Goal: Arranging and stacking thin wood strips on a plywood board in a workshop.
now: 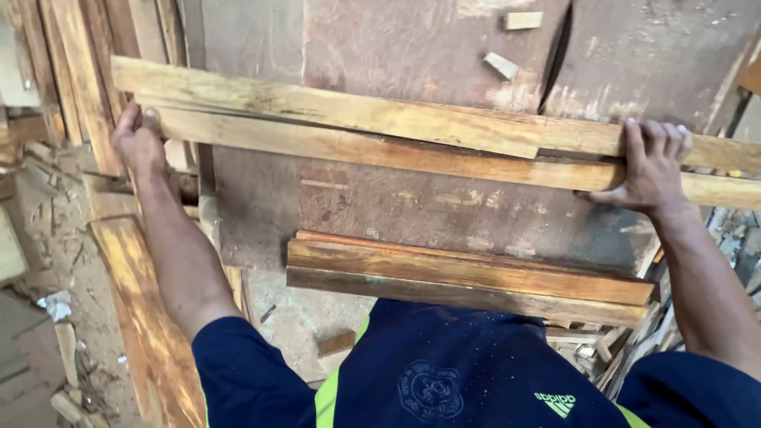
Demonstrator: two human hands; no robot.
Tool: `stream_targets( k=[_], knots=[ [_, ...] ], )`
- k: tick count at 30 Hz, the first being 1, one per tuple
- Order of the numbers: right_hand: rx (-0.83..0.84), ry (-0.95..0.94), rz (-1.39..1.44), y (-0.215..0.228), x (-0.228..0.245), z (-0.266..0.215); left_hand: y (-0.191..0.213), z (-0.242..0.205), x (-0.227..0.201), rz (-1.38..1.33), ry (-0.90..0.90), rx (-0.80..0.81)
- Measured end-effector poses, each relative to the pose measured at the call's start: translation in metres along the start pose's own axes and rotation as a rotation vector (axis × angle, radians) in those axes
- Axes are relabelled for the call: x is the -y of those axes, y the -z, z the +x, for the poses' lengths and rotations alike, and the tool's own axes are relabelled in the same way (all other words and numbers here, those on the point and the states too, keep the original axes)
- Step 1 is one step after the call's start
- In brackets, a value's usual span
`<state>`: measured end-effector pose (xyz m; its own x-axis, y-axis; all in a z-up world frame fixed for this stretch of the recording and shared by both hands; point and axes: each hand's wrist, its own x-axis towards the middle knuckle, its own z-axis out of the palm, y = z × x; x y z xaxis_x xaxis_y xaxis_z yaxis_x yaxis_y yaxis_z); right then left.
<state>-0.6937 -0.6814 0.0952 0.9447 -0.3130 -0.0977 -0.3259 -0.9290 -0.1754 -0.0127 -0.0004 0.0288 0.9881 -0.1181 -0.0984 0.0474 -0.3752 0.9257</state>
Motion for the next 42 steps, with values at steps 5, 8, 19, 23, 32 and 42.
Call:
stream_targets(
  k=[5, 8, 19, 23, 32, 42],
  knots=[
    [0.025, -0.009, -0.039, -0.006, -0.006, -0.003, -0.013, -0.026, -0.048, -0.082, 0.133, -0.069],
    [0.008, -0.029, -0.107, -0.002, -0.002, -0.005, -0.015, -0.028, -0.05, -0.114, 0.137, -0.085],
    [-0.116, -0.04, -0.048, -0.009, -0.006, -0.006, -0.006, -0.023, -0.041, -0.211, 0.159, -0.024],
    [-0.112, -0.017, -0.045, -0.011, -0.01, -0.01, -0.009, -0.031, -0.058, -0.13, 0.238, -0.069],
    [-0.184, 0.007, 0.004, -0.014, -0.013, -0.009, -0.003, -0.02, -0.026, -0.178, 0.205, -0.083],
    [-0.322, 0.024, 0.115, -0.032, -0.028, -0.015, -0.115, -0.038, -0.083, 0.011, -0.394, 0.066]
  ],
)
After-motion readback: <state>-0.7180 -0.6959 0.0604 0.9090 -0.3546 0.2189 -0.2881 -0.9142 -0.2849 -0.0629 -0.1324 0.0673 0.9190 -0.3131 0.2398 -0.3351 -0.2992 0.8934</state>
